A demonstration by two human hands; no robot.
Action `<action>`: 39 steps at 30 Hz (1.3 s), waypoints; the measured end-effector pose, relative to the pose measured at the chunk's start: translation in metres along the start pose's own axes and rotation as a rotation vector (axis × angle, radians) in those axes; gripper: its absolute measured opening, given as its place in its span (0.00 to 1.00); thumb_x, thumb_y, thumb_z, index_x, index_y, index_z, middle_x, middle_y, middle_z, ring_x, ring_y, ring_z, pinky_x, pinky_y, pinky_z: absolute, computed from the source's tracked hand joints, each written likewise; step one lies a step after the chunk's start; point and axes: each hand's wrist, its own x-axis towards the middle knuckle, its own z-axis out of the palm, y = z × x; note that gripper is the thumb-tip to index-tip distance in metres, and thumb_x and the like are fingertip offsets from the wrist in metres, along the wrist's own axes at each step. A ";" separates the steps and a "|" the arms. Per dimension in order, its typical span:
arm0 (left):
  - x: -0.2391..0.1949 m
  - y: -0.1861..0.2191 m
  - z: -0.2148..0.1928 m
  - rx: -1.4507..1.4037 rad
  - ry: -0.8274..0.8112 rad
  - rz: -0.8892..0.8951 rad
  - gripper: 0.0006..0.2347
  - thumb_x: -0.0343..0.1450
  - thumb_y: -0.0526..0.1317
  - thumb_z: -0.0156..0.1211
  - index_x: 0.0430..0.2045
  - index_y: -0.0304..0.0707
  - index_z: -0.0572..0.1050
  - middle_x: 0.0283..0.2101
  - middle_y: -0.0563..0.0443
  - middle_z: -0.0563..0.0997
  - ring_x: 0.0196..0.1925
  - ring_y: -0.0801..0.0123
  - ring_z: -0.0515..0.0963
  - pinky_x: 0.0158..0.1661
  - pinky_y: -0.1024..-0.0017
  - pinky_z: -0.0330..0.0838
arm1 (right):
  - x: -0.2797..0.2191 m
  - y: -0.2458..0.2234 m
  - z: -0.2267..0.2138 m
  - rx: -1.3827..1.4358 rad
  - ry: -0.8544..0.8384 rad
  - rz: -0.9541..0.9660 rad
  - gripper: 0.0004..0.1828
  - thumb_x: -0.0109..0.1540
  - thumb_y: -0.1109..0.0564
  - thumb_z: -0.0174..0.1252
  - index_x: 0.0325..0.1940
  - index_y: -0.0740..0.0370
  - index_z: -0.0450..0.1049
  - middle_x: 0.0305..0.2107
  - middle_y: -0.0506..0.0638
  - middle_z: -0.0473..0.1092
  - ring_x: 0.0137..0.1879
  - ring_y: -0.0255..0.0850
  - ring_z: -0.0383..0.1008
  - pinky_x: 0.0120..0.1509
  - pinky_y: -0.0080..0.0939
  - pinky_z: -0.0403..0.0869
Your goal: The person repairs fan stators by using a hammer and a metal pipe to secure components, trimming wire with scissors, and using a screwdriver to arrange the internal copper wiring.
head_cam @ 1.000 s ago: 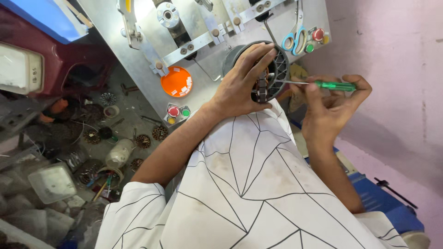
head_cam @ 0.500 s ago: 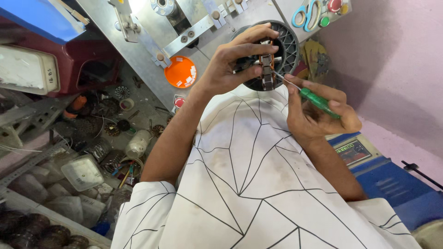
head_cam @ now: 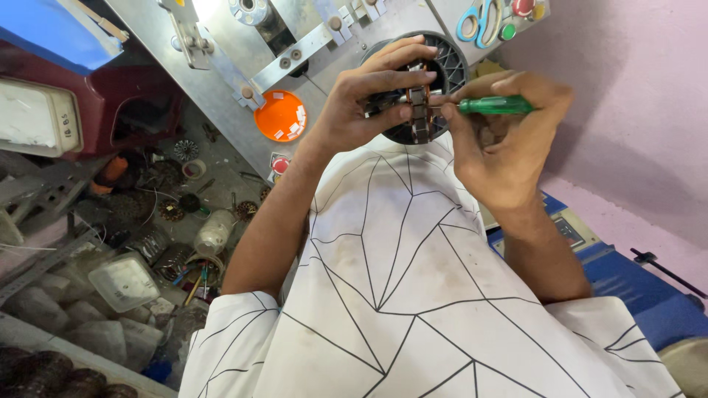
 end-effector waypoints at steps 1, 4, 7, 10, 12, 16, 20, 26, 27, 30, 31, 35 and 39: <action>-0.002 0.002 0.001 0.003 0.013 -0.006 0.15 0.76 0.36 0.65 0.58 0.36 0.78 0.69 0.43 0.73 0.76 0.50 0.65 0.75 0.58 0.57 | 0.003 -0.002 -0.002 0.022 -0.007 0.018 0.32 0.68 0.77 0.57 0.62 0.61 0.45 0.50 0.67 0.63 0.49 0.48 0.76 0.53 0.39 0.81; -0.001 0.001 0.000 0.032 0.036 0.002 0.14 0.78 0.35 0.62 0.58 0.36 0.78 0.69 0.44 0.73 0.75 0.52 0.66 0.75 0.60 0.58 | 0.007 -0.004 -0.001 0.049 0.105 -0.054 0.31 0.73 0.76 0.57 0.63 0.56 0.44 0.48 0.61 0.66 0.49 0.41 0.78 0.55 0.36 0.84; -0.006 0.002 0.001 0.046 0.048 0.005 0.13 0.78 0.36 0.62 0.58 0.37 0.78 0.69 0.44 0.73 0.74 0.52 0.67 0.74 0.60 0.60 | 0.004 0.005 -0.001 0.121 0.061 0.010 0.30 0.78 0.75 0.58 0.65 0.55 0.44 0.48 0.58 0.66 0.49 0.39 0.76 0.56 0.35 0.82; -0.005 0.001 0.001 0.030 0.053 0.010 0.13 0.79 0.38 0.62 0.58 0.38 0.78 0.68 0.44 0.73 0.74 0.52 0.68 0.73 0.61 0.62 | 0.011 0.016 -0.007 0.098 -0.019 0.039 0.31 0.76 0.77 0.59 0.64 0.57 0.45 0.48 0.58 0.66 0.49 0.40 0.77 0.51 0.34 0.81; -0.007 0.001 0.003 0.038 0.070 0.011 0.13 0.79 0.39 0.62 0.58 0.39 0.77 0.68 0.45 0.74 0.73 0.53 0.69 0.72 0.62 0.64 | 0.024 0.024 -0.015 0.071 -0.112 0.006 0.32 0.75 0.78 0.60 0.64 0.58 0.46 0.47 0.60 0.65 0.48 0.42 0.75 0.51 0.35 0.81; -0.010 -0.002 0.009 0.075 0.091 0.035 0.14 0.79 0.39 0.61 0.59 0.39 0.76 0.67 0.46 0.73 0.73 0.54 0.69 0.71 0.62 0.66 | 0.034 0.031 -0.024 0.158 -0.251 0.068 0.32 0.72 0.81 0.58 0.65 0.62 0.45 0.47 0.58 0.63 0.50 0.40 0.74 0.56 0.36 0.83; -0.010 0.004 0.004 0.169 0.107 0.057 0.14 0.79 0.38 0.61 0.60 0.38 0.76 0.69 0.43 0.72 0.74 0.55 0.67 0.72 0.62 0.63 | 0.021 0.021 -0.004 0.013 -0.192 -0.094 0.33 0.68 0.82 0.58 0.62 0.65 0.45 0.50 0.62 0.61 0.53 0.46 0.76 0.55 0.39 0.83; -0.055 0.018 0.015 0.256 0.578 -0.139 0.12 0.72 0.38 0.68 0.49 0.40 0.79 0.48 0.51 0.80 0.40 0.66 0.81 0.42 0.71 0.79 | -0.006 0.019 -0.016 0.111 -0.062 0.021 0.14 0.77 0.73 0.56 0.63 0.72 0.59 0.47 0.62 0.69 0.51 0.50 0.78 0.60 0.42 0.82; -0.071 0.015 0.011 0.369 0.632 -0.290 0.09 0.71 0.38 0.69 0.42 0.39 0.80 0.40 0.51 0.79 0.34 0.65 0.79 0.37 0.68 0.76 | -0.011 0.023 -0.019 0.146 0.001 0.082 0.10 0.79 0.71 0.56 0.62 0.74 0.63 0.46 0.61 0.70 0.50 0.50 0.79 0.61 0.43 0.82; -0.131 0.004 -0.018 0.727 0.762 -0.469 0.07 0.66 0.38 0.71 0.32 0.37 0.79 0.32 0.50 0.80 0.30 0.63 0.81 0.33 0.66 0.74 | -0.020 0.032 -0.027 0.220 0.131 0.159 0.09 0.81 0.63 0.58 0.56 0.74 0.66 0.42 0.59 0.73 0.47 0.48 0.81 0.58 0.44 0.84; -0.149 -0.002 -0.025 0.810 0.784 -0.566 0.07 0.65 0.37 0.71 0.30 0.37 0.79 0.31 0.49 0.79 0.30 0.62 0.80 0.33 0.65 0.74 | -0.023 0.034 -0.028 0.239 0.180 0.187 0.11 0.81 0.61 0.59 0.54 0.74 0.67 0.41 0.58 0.74 0.46 0.47 0.82 0.57 0.44 0.85; -0.192 -0.031 -0.040 0.910 0.792 -0.811 0.07 0.63 0.37 0.72 0.28 0.37 0.80 0.28 0.47 0.78 0.29 0.56 0.80 0.32 0.60 0.73 | -0.034 0.036 -0.020 0.247 0.120 0.187 0.13 0.79 0.61 0.58 0.54 0.77 0.66 0.40 0.58 0.71 0.44 0.46 0.78 0.55 0.43 0.81; -0.198 -0.050 -0.043 0.973 0.712 -0.824 0.07 0.63 0.36 0.70 0.27 0.36 0.78 0.32 0.46 0.78 0.36 0.52 0.80 0.37 0.56 0.72 | -0.035 0.027 -0.013 0.173 0.052 0.118 0.12 0.79 0.63 0.54 0.60 0.75 0.60 0.41 0.61 0.70 0.43 0.47 0.77 0.54 0.43 0.79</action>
